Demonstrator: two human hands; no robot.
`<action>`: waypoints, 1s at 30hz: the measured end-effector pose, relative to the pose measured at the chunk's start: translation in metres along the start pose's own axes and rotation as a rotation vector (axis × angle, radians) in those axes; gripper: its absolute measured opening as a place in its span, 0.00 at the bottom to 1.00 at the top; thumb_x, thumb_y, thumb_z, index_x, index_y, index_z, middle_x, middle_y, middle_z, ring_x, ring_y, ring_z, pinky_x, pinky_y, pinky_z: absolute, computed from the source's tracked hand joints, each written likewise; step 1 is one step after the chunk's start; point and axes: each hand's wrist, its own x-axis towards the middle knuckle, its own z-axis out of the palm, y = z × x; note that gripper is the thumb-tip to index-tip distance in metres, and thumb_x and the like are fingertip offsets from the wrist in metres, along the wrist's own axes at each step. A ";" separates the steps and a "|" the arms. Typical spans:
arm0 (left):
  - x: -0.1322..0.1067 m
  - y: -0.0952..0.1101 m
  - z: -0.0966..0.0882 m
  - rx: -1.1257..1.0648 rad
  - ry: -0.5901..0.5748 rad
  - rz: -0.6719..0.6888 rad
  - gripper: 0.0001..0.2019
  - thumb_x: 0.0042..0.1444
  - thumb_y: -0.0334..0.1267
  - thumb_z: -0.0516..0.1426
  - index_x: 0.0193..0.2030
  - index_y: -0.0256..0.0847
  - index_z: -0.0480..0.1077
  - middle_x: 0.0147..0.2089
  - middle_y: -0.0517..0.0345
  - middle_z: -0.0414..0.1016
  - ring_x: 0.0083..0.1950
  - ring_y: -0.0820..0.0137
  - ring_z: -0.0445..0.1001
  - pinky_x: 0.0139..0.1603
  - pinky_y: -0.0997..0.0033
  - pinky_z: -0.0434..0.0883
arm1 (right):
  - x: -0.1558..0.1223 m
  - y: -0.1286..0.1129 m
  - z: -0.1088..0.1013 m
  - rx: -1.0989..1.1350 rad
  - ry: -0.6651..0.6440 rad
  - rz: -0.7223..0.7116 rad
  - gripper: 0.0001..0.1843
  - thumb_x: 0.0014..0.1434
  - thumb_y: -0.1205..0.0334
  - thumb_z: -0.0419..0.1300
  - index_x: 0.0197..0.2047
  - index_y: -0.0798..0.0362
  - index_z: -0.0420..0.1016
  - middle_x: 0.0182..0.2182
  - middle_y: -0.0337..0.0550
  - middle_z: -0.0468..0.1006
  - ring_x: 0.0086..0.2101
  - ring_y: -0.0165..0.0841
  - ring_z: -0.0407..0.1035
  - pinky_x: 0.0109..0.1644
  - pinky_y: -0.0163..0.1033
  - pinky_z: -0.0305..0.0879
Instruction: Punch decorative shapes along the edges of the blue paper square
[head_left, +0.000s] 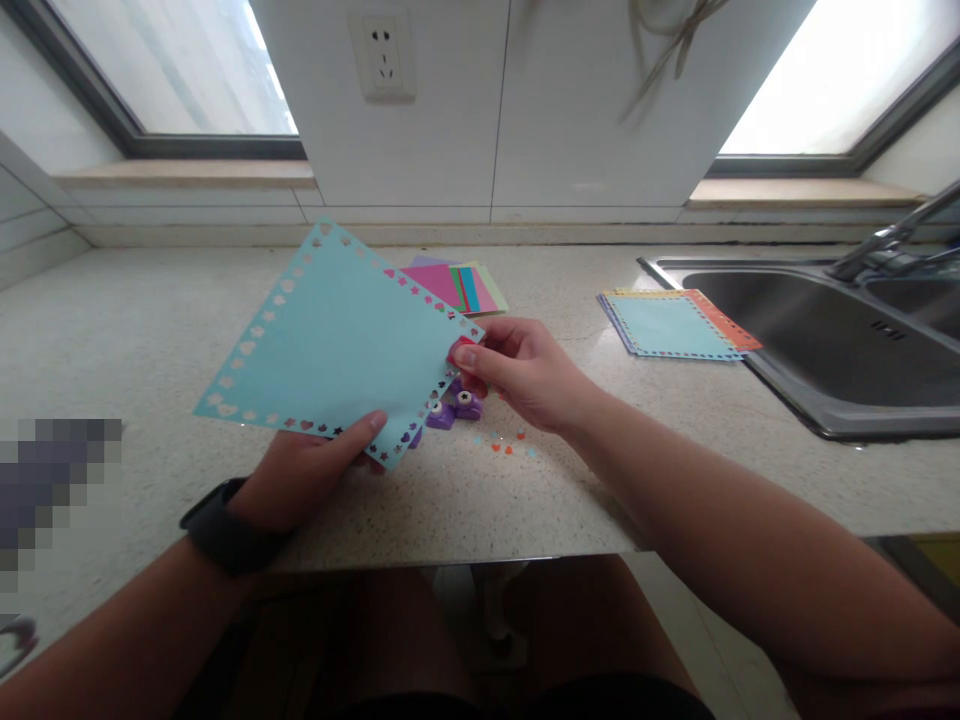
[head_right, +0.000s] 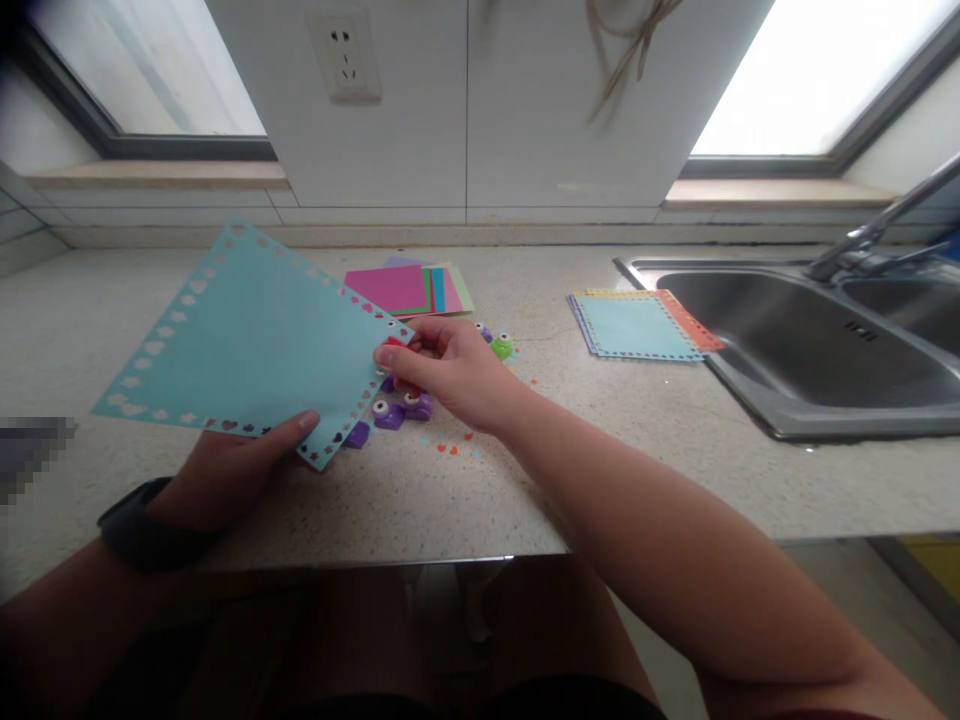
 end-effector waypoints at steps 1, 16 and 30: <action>0.000 0.000 0.000 -0.019 0.006 -0.010 0.15 0.58 0.54 0.58 0.29 0.50 0.78 0.31 0.59 0.84 0.44 0.53 0.83 0.58 0.46 0.76 | 0.000 0.000 0.000 0.005 -0.002 -0.002 0.15 0.55 0.55 0.71 0.31 0.56 0.73 0.24 0.35 0.69 0.25 0.25 0.63 0.27 0.33 0.61; 0.001 0.004 0.000 -0.045 0.031 0.011 0.17 0.56 0.50 0.60 0.50 0.48 0.77 0.47 0.58 0.84 0.66 0.52 0.69 0.74 0.46 0.54 | -0.002 0.004 0.001 0.069 -0.038 0.013 0.20 0.48 0.58 0.75 0.27 0.53 0.66 0.19 0.31 0.69 0.19 0.24 0.63 0.20 0.31 0.59; -0.001 0.000 -0.001 -0.058 0.029 0.030 0.18 0.57 0.49 0.61 0.53 0.47 0.76 0.49 0.56 0.84 0.67 0.54 0.68 0.75 0.48 0.52 | -0.005 -0.001 -0.001 -0.001 -0.038 0.013 0.20 0.45 0.61 0.76 0.27 0.53 0.66 0.19 0.32 0.73 0.19 0.24 0.68 0.19 0.28 0.62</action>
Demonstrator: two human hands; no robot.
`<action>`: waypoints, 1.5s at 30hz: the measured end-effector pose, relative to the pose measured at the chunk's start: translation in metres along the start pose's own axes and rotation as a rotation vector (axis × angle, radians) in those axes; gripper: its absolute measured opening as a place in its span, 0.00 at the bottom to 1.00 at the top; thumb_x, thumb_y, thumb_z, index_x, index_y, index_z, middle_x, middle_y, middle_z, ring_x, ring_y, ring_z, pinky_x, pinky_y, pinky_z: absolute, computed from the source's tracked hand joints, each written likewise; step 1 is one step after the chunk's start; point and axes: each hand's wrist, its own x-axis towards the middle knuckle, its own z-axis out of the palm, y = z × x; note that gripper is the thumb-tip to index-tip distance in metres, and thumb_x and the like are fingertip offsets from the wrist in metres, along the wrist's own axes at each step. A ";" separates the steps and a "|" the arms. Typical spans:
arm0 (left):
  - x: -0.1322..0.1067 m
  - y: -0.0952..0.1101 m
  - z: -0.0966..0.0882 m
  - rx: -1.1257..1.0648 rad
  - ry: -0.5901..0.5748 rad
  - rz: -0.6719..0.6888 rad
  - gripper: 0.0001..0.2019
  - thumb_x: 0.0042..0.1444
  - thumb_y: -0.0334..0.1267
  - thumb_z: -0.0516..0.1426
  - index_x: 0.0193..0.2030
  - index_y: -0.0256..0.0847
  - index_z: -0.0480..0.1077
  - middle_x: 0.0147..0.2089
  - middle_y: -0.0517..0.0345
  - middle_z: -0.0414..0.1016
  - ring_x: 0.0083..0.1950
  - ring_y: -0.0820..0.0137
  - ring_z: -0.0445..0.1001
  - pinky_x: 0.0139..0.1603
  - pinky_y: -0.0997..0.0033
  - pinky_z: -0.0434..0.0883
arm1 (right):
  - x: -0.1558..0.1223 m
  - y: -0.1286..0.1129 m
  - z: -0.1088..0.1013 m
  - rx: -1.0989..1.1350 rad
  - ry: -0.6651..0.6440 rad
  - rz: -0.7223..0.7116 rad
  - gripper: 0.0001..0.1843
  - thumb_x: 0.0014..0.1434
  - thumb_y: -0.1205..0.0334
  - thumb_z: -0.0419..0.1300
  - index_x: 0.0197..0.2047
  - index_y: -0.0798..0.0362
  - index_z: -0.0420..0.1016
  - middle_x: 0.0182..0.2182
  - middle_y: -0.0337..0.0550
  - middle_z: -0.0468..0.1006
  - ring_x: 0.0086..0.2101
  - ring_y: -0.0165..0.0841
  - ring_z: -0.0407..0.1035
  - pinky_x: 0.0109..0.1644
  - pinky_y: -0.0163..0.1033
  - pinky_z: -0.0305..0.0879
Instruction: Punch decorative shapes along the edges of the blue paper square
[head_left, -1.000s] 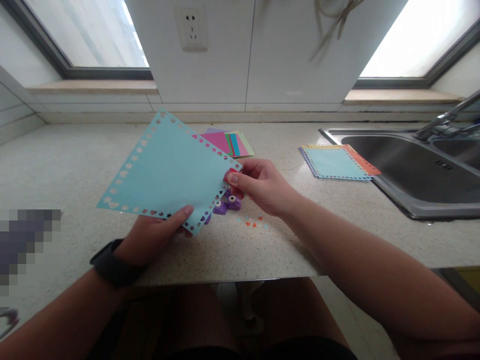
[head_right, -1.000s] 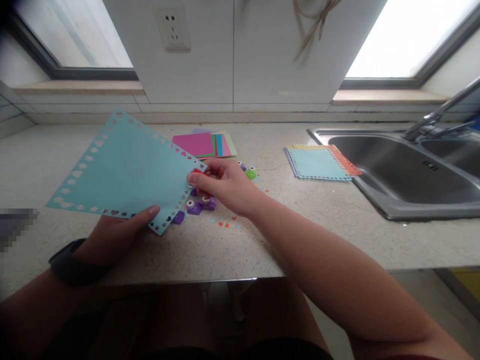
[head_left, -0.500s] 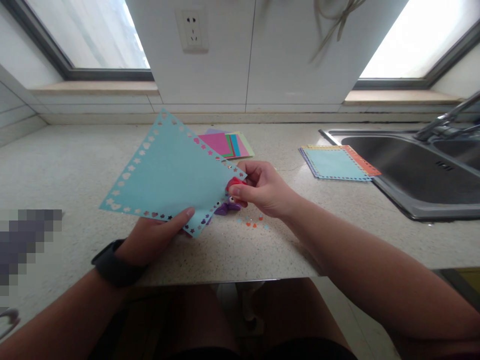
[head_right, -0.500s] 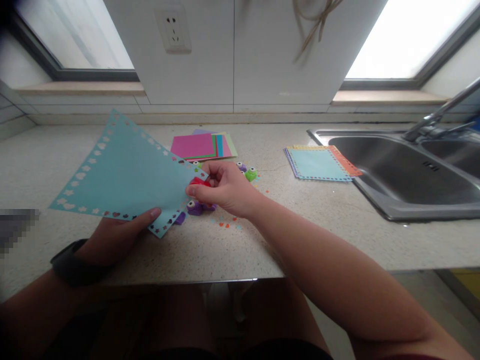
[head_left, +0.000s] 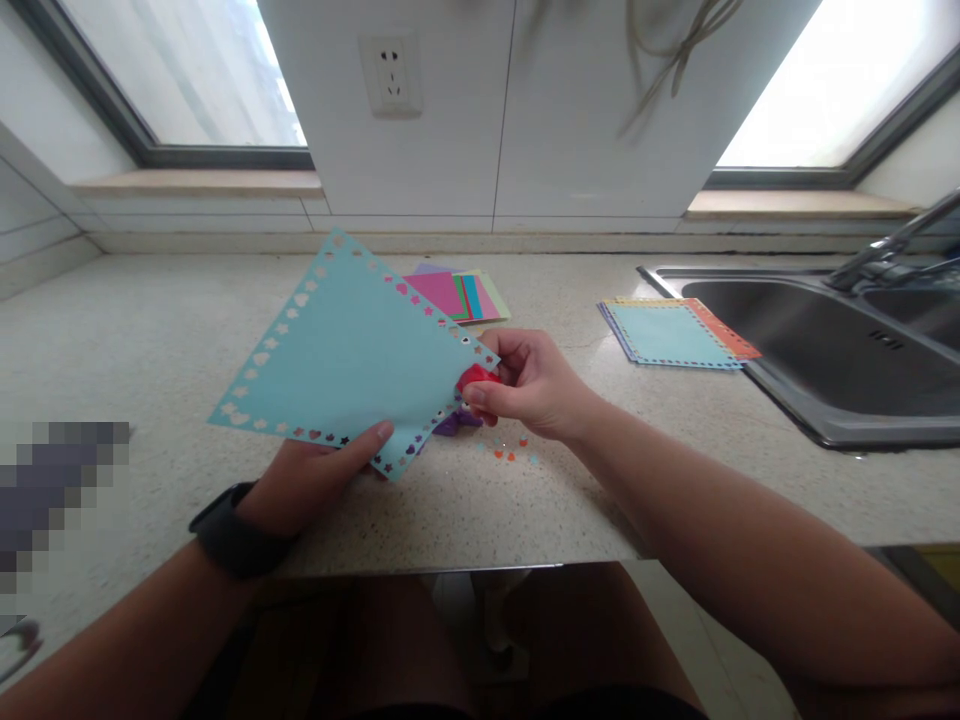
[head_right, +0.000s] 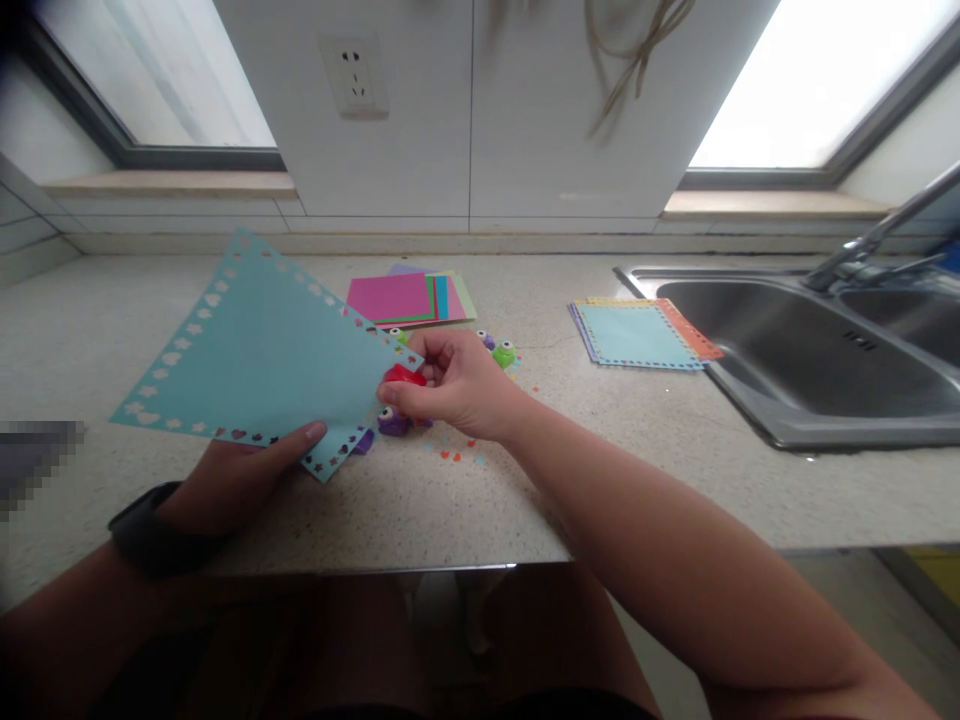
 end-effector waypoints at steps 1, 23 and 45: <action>0.000 0.000 0.000 0.004 -0.002 -0.002 0.18 0.57 0.49 0.61 0.52 0.47 0.76 0.49 0.56 0.84 0.67 0.54 0.68 0.75 0.48 0.52 | 0.000 0.000 0.000 0.001 -0.002 0.002 0.20 0.45 0.61 0.76 0.27 0.53 0.66 0.19 0.32 0.72 0.19 0.24 0.68 0.19 0.28 0.62; 0.005 0.007 0.001 -0.174 -0.054 -0.198 0.14 0.52 0.48 0.61 0.21 0.44 0.73 0.21 0.58 0.79 0.25 0.63 0.77 0.32 0.64 0.76 | 0.008 0.006 -0.015 0.149 0.073 -0.017 0.13 0.54 0.56 0.71 0.34 0.53 0.73 0.24 0.35 0.74 0.24 0.29 0.72 0.26 0.35 0.67; 0.006 0.011 0.002 -0.164 0.018 -0.237 0.20 0.51 0.51 0.60 0.14 0.44 0.71 0.20 0.56 0.78 0.27 0.61 0.78 0.37 0.61 0.76 | 0.008 -0.014 -0.041 -1.435 -0.077 -0.058 0.13 0.62 0.51 0.60 0.34 0.52 0.76 0.31 0.45 0.77 0.36 0.37 0.68 0.41 0.41 0.60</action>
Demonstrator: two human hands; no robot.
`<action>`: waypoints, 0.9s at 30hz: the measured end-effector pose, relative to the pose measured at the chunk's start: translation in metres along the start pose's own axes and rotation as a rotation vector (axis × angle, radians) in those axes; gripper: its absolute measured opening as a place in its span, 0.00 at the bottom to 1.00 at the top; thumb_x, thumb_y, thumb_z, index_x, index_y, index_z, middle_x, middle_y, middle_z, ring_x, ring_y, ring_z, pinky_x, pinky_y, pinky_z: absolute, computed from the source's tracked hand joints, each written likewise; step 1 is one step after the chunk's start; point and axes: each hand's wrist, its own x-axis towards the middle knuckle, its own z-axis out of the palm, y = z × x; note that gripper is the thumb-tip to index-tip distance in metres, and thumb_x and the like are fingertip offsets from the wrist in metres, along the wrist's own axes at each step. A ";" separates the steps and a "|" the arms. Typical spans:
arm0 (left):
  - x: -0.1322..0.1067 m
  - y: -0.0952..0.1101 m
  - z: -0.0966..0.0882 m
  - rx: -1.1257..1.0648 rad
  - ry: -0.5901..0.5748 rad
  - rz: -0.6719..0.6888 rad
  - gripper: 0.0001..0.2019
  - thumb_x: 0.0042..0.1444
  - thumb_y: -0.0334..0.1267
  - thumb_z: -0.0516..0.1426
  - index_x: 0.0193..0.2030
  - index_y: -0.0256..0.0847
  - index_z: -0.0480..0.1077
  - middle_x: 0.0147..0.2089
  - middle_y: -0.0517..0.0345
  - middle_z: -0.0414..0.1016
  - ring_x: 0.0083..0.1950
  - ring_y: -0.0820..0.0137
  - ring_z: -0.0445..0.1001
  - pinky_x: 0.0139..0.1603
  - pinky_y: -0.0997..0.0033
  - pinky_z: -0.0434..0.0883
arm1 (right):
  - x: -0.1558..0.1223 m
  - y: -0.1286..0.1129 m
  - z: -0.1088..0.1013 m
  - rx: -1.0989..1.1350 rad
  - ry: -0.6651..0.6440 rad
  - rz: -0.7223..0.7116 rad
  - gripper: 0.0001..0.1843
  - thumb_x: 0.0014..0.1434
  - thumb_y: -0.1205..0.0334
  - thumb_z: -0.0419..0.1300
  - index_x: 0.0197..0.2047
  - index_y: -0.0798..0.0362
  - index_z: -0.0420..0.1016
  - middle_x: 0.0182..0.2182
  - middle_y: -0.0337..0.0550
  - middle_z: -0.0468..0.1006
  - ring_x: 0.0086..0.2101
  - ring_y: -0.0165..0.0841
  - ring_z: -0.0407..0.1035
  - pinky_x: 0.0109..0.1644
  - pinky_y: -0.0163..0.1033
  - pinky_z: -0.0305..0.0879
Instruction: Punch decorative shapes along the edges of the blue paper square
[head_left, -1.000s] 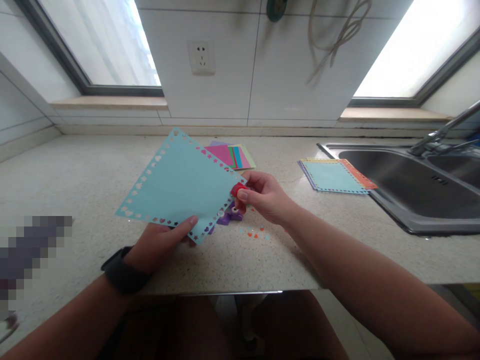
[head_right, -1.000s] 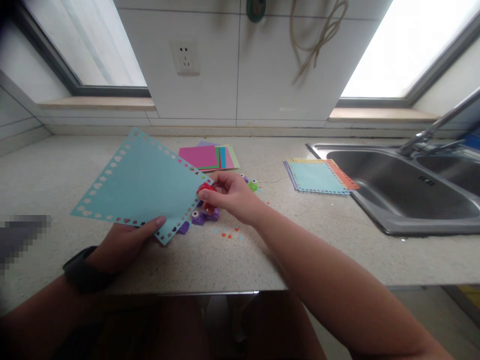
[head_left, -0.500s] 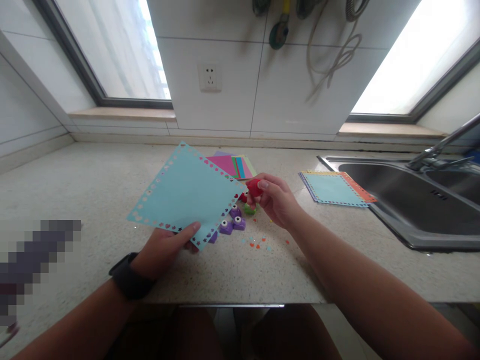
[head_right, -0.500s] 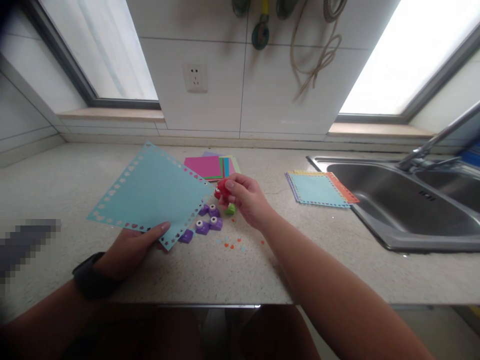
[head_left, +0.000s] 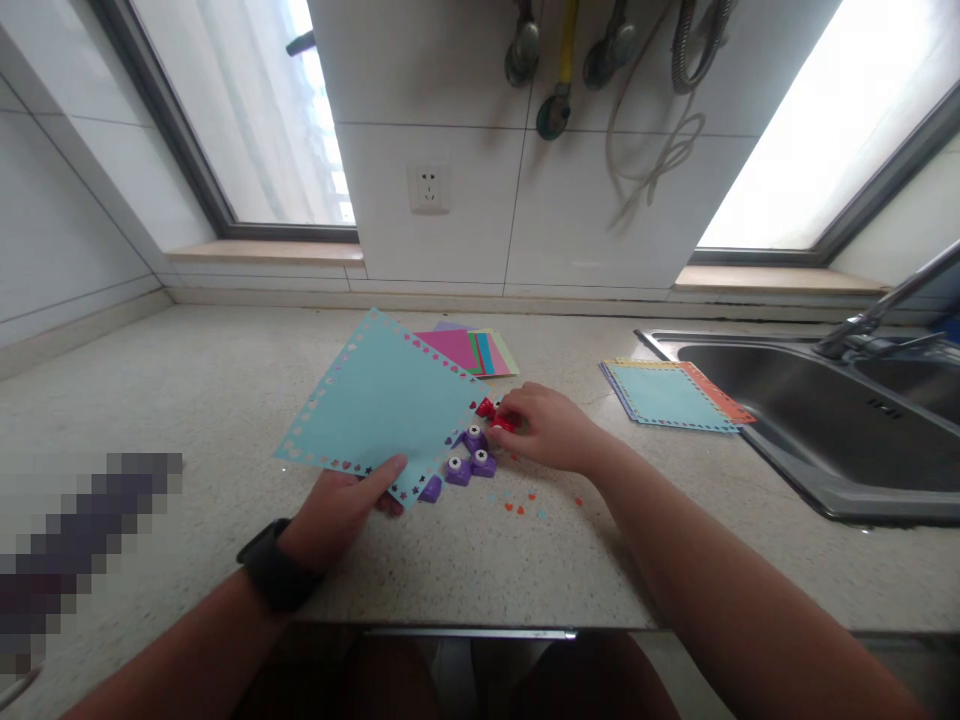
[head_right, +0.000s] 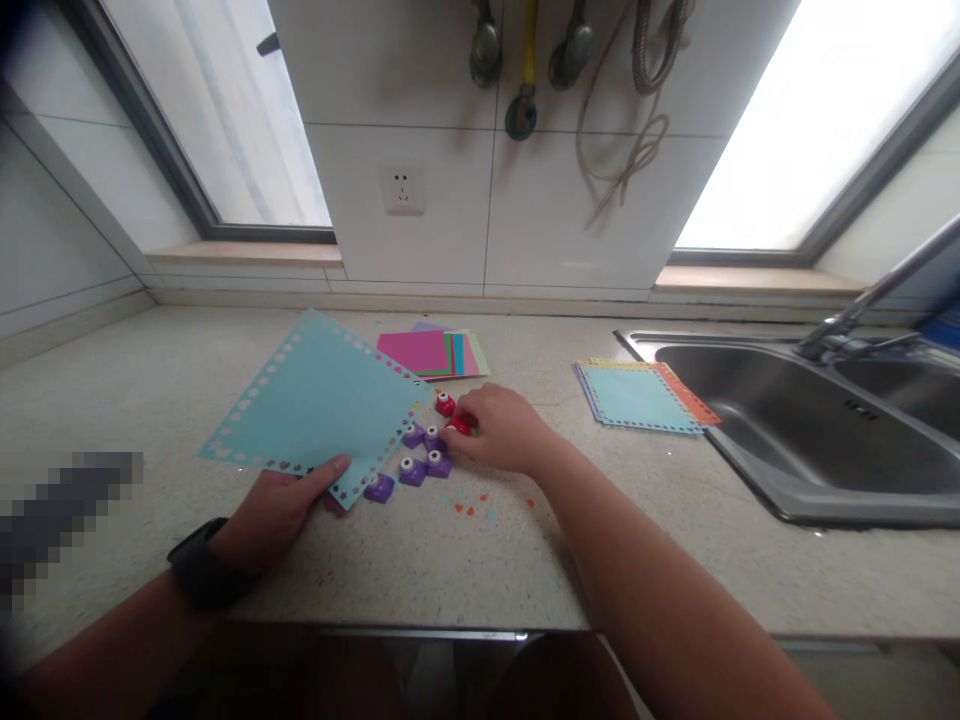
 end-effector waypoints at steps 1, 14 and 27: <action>0.000 0.001 0.000 -0.004 0.005 -0.010 0.19 0.50 0.51 0.60 0.14 0.44 0.71 0.20 0.56 0.78 0.27 0.61 0.78 0.36 0.61 0.76 | 0.000 0.000 -0.002 -0.003 -0.025 -0.021 0.13 0.62 0.52 0.59 0.36 0.52 0.77 0.32 0.45 0.77 0.37 0.38 0.69 0.42 0.41 0.60; 0.001 -0.001 -0.001 -0.019 -0.018 -0.020 0.20 0.53 0.50 0.58 0.14 0.43 0.70 0.23 0.55 0.78 0.28 0.63 0.77 0.34 0.63 0.74 | -0.005 -0.003 -0.014 0.046 -0.197 -0.127 0.12 0.57 0.56 0.63 0.44 0.49 0.79 0.36 0.43 0.80 0.36 0.36 0.72 0.41 0.39 0.62; 0.002 0.000 0.001 -0.081 -0.009 0.003 0.17 0.53 0.49 0.59 0.19 0.43 0.69 0.20 0.58 0.75 0.24 0.64 0.75 0.30 0.64 0.73 | -0.006 0.000 -0.014 0.122 -0.256 0.009 0.15 0.57 0.55 0.64 0.48 0.48 0.76 0.32 0.40 0.81 0.31 0.35 0.72 0.34 0.39 0.61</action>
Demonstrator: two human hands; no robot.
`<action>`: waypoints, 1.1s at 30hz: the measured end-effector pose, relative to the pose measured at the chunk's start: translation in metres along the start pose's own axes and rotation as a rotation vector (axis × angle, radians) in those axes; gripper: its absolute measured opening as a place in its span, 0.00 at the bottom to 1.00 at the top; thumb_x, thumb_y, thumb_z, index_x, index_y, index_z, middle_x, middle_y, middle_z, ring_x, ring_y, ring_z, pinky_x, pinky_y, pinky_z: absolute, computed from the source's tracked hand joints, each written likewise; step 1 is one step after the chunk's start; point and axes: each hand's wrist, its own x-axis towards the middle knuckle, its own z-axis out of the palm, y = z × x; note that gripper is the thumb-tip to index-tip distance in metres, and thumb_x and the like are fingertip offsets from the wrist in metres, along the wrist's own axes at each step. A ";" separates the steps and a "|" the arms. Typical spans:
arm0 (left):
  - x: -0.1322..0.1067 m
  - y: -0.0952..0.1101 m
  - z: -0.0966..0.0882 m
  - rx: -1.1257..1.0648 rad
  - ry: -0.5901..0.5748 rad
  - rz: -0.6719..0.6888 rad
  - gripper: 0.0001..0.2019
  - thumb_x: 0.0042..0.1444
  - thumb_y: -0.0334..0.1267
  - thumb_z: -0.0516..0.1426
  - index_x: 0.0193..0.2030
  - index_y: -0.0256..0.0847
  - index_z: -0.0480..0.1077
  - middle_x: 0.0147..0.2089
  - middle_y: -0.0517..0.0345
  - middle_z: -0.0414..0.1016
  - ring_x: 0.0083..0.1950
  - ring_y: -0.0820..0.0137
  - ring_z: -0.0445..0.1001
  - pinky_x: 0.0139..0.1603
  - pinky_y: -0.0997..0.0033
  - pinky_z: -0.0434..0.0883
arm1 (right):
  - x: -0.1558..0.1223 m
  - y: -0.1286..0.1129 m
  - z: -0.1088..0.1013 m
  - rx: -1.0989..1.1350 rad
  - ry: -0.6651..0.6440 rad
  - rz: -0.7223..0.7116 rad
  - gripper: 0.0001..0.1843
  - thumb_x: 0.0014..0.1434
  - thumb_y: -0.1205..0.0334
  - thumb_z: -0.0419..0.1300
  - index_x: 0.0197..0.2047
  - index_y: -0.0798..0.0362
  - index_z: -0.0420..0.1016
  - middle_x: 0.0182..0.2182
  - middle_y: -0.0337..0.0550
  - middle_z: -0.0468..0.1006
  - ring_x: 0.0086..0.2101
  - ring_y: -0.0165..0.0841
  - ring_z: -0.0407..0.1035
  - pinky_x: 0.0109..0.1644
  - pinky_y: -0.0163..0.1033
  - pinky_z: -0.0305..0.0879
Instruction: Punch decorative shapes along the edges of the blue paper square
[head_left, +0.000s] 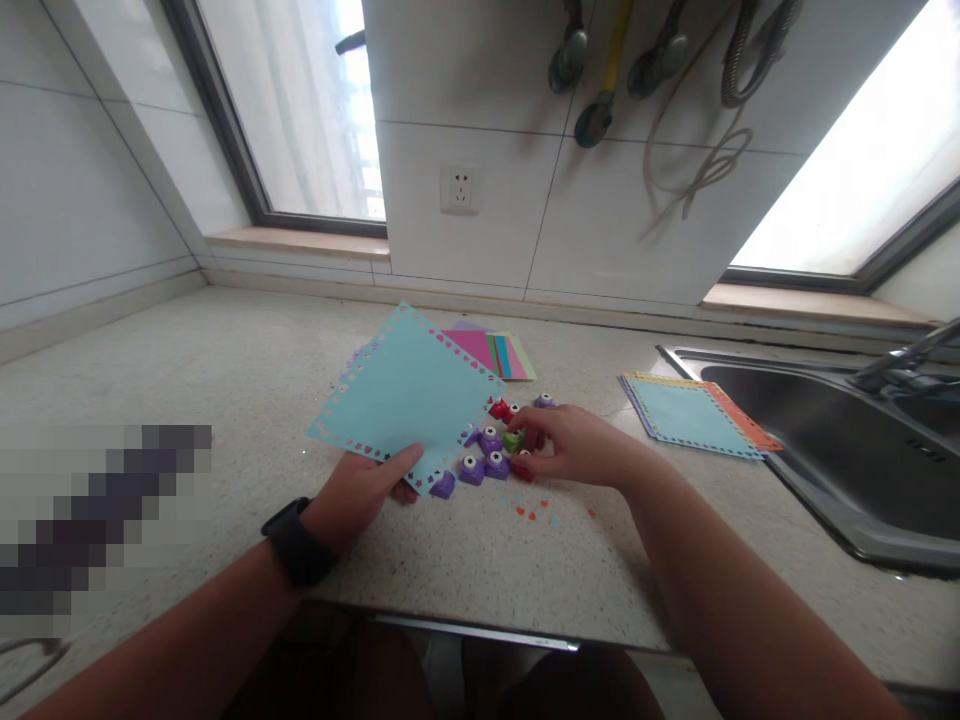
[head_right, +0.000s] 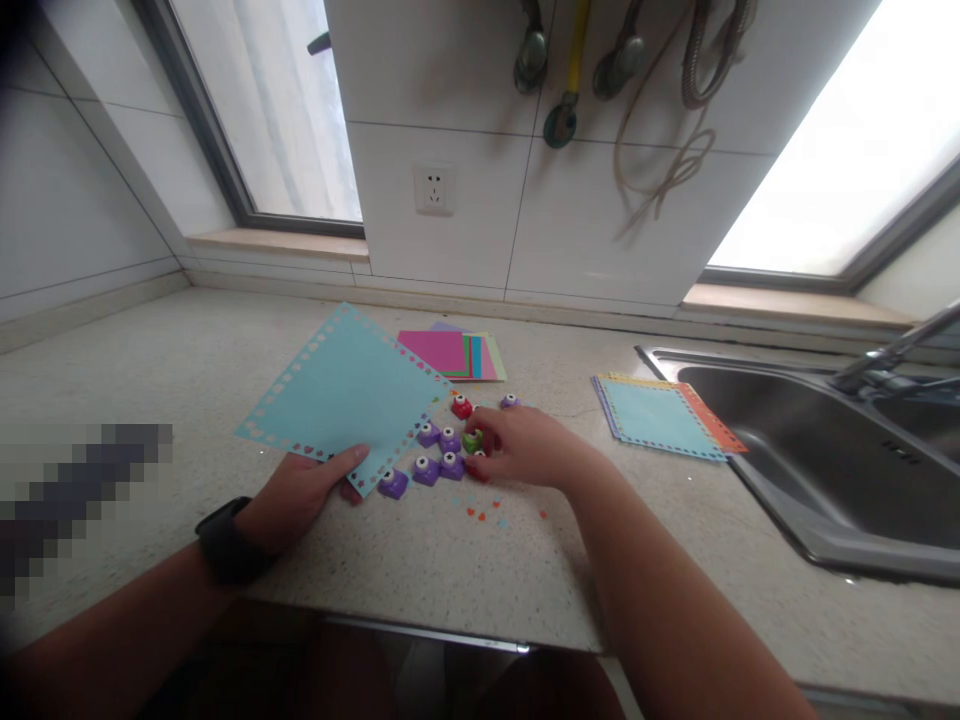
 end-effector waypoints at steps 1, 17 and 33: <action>0.000 0.000 0.000 0.001 -0.004 0.003 0.17 0.53 0.49 0.59 0.19 0.43 0.69 0.19 0.58 0.75 0.24 0.64 0.75 0.30 0.64 0.73 | 0.001 0.002 0.000 -0.014 0.018 -0.015 0.13 0.58 0.55 0.64 0.46 0.48 0.76 0.33 0.40 0.81 0.31 0.35 0.72 0.34 0.39 0.61; 0.002 -0.005 -0.001 -0.051 -0.028 0.030 0.18 0.58 0.47 0.59 0.20 0.42 0.69 0.19 0.60 0.74 0.23 0.68 0.72 0.30 0.67 0.70 | 0.011 0.056 0.007 -0.188 0.455 0.157 0.08 0.62 0.65 0.58 0.43 0.50 0.78 0.40 0.47 0.81 0.42 0.40 0.73 0.50 0.45 0.66; 0.001 -0.003 0.000 -0.049 -0.011 0.032 0.18 0.56 0.49 0.59 0.20 0.42 0.69 0.18 0.60 0.74 0.23 0.67 0.72 0.30 0.67 0.71 | 0.008 0.087 0.001 -0.079 0.452 0.331 0.14 0.63 0.58 0.58 0.48 0.52 0.81 0.43 0.51 0.83 0.40 0.42 0.76 0.46 0.47 0.69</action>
